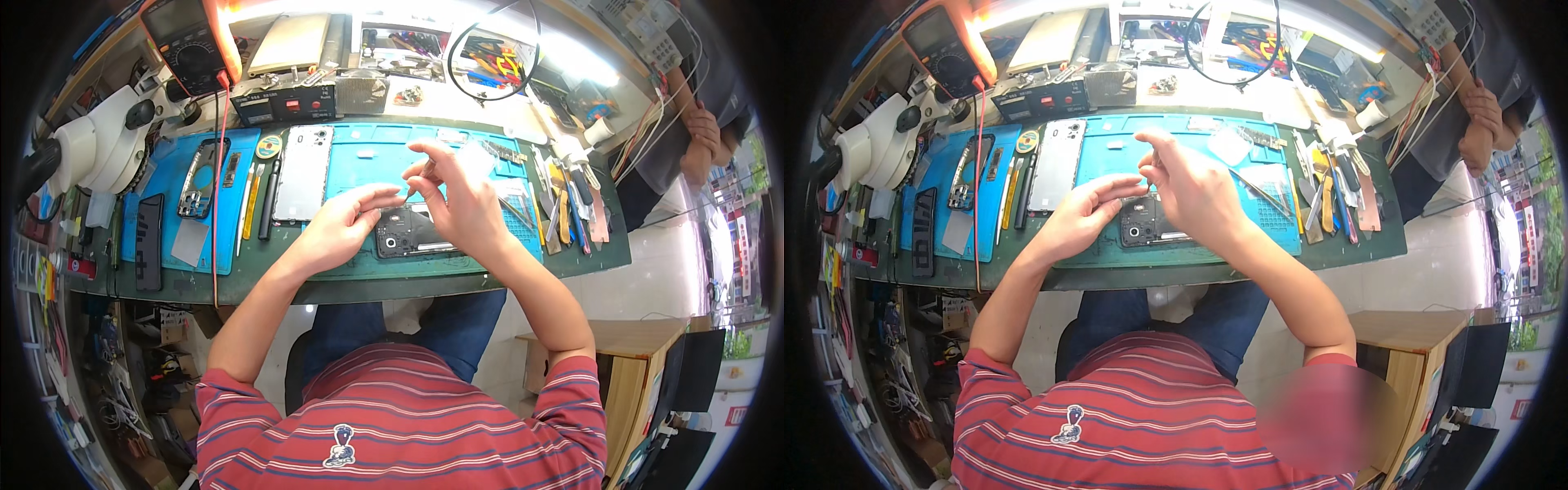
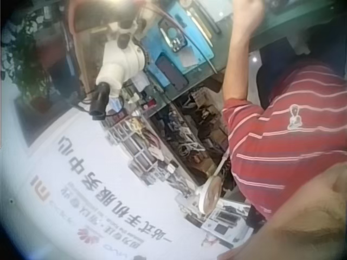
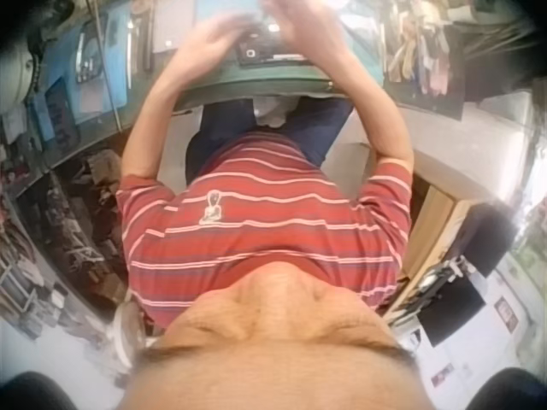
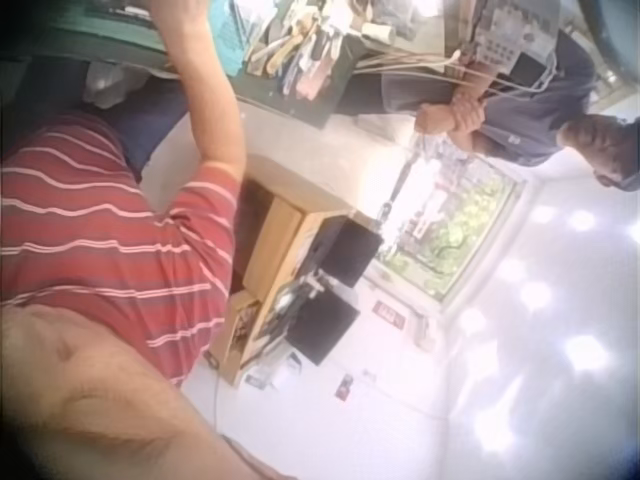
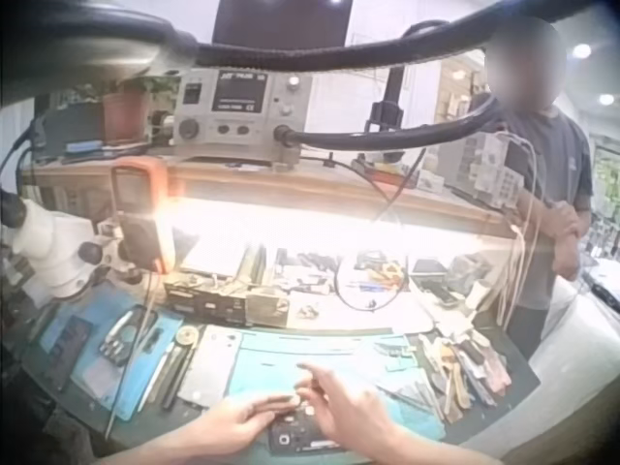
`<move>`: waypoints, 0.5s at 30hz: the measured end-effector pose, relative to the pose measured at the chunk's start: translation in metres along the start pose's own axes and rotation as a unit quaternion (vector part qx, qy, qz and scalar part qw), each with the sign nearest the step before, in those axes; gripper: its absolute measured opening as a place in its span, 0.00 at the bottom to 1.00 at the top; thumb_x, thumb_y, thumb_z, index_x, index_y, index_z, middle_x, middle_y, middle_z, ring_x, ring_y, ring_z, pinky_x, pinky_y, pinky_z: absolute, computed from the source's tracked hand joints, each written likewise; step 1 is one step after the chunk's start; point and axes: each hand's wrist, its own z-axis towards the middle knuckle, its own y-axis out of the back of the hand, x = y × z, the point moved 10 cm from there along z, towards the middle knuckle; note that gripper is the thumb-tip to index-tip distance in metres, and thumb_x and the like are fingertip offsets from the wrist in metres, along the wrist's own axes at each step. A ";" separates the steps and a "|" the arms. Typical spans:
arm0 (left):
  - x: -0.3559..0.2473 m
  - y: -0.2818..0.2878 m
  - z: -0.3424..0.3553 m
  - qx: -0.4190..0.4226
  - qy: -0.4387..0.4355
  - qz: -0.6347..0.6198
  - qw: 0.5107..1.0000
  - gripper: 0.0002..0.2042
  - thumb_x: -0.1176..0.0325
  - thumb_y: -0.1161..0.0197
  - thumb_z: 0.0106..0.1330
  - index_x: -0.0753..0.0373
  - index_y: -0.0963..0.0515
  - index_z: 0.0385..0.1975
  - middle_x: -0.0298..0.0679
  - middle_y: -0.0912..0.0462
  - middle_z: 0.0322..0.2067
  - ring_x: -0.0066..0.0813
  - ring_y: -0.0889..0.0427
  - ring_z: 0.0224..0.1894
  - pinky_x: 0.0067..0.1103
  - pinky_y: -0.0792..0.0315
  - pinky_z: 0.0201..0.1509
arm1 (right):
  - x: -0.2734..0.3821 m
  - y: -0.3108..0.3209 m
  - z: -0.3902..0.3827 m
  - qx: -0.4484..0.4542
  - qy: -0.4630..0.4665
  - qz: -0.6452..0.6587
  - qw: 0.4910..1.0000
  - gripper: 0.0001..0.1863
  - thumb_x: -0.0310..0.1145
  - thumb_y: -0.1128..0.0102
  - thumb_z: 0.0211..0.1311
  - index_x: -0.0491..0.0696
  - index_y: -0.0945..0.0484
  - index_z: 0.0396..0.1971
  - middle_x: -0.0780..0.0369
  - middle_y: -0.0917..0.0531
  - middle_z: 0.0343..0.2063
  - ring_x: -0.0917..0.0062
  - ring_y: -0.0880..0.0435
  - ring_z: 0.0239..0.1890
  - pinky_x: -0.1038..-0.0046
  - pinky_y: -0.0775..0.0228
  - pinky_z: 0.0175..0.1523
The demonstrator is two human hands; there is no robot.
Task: The person disassembles a smartphone on a workbench, using a screwdriver to remove screws from the back cover and a precision tool to pry open the device. They handle the back cover and internal components, placing parts on the mat while continuing to work on the phone's interior.
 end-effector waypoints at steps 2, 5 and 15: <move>-0.005 -0.002 0.002 0.002 -0.013 0.037 0.999 0.22 0.80 0.49 0.80 0.67 0.27 0.72 0.44 0.15 0.65 0.31 0.20 0.72 0.29 0.30 0.76 | -0.001 0.003 0.002 -0.004 -0.006 0.014 1.000 0.23 0.22 0.35 0.72 0.47 0.25 0.65 0.58 0.09 0.35 0.62 0.07 0.38 0.63 0.16 0.43; -0.007 -0.007 0.010 0.008 -0.027 0.062 0.998 0.22 0.80 0.49 0.80 0.68 0.26 0.71 0.44 0.14 0.64 0.31 0.19 0.70 0.29 0.29 0.75 | -0.005 0.006 0.002 -0.001 -0.002 -0.006 1.000 0.23 0.22 0.35 0.72 0.47 0.24 0.64 0.58 0.09 0.36 0.62 0.07 0.39 0.63 0.16 0.43; -0.009 -0.004 0.003 -0.003 -0.059 0.129 0.990 0.20 0.79 0.46 0.79 0.67 0.22 0.68 0.43 0.13 0.62 0.36 0.17 0.67 0.31 0.27 0.74 | -0.005 -0.001 -0.003 0.014 -0.015 0.022 1.000 0.23 0.20 0.36 0.72 0.47 0.25 0.65 0.57 0.09 0.37 0.62 0.07 0.41 0.64 0.15 0.45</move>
